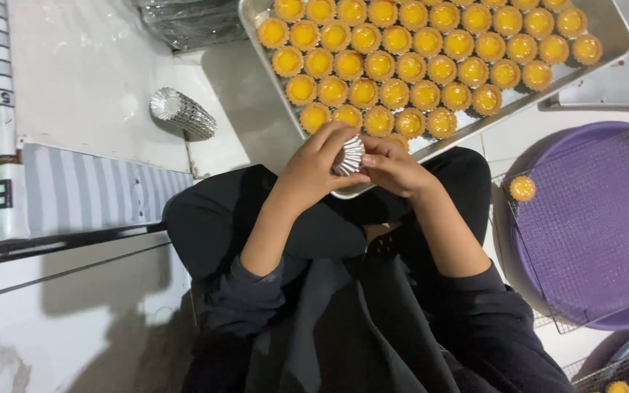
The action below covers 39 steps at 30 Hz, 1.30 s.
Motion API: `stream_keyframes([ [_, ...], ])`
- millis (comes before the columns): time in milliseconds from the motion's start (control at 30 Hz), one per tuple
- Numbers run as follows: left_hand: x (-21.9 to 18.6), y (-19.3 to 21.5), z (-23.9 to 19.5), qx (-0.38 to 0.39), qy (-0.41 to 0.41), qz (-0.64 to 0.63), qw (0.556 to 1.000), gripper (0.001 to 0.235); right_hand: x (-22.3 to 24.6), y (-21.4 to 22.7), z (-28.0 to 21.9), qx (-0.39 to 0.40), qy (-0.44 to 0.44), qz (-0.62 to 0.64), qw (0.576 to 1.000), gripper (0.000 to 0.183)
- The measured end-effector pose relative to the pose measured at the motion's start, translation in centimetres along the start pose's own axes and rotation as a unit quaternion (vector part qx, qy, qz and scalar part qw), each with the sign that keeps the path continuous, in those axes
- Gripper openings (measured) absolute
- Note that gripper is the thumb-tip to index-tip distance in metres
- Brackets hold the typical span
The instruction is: Removing small yellow pastries from metal molds and placing them into paper liners on a cooling rack.
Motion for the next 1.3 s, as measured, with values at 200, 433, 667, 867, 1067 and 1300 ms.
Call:
stream_keyframes([
  [200,-2.1,-2.4,3.1,0.156,0.015,0.031,0.987,0.071,-2.4,3.9,-3.1,0.013,0.068,0.081,0.994,0.058],
  [433,-5.8,-3.0,6.1,0.206,-0.022,0.067,0.976,0.065,-2.8,7.2,-6.0,-0.003,0.141,0.127,0.982,0.050],
  [667,-2.8,-1.8,5.4,0.082,0.001,-0.225,0.971,0.059,12.5,3.3,-16.9,-0.290,0.152,-0.096,0.940,0.038],
  [867,6.2,-2.6,2.4,-0.016,0.066,-0.619,0.783,0.050,6.2,20.6,-38.7,-0.472,-0.162,-0.603,0.623,0.060],
  [1067,8.5,-0.5,-0.1,-0.060,0.093,-0.635,0.765,0.051,2.0,21.8,-40.3,-0.432,-0.293,-0.615,0.591,0.083],
  [1300,10.7,1.5,-4.8,-0.176,0.183,-0.671,0.697,0.067,1.1,21.9,-39.0,-0.418,-0.316,-0.622,0.582,0.104],
])
Point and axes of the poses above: each hand's wrist, its own z-axis towards the middle knuckle, its own y-axis out of the back of the hand, x = y × z, the point moved 9 cm from there along z, towards the middle knuckle, and after that the axes turned 12 degrees about x, right-handed, at the moved point
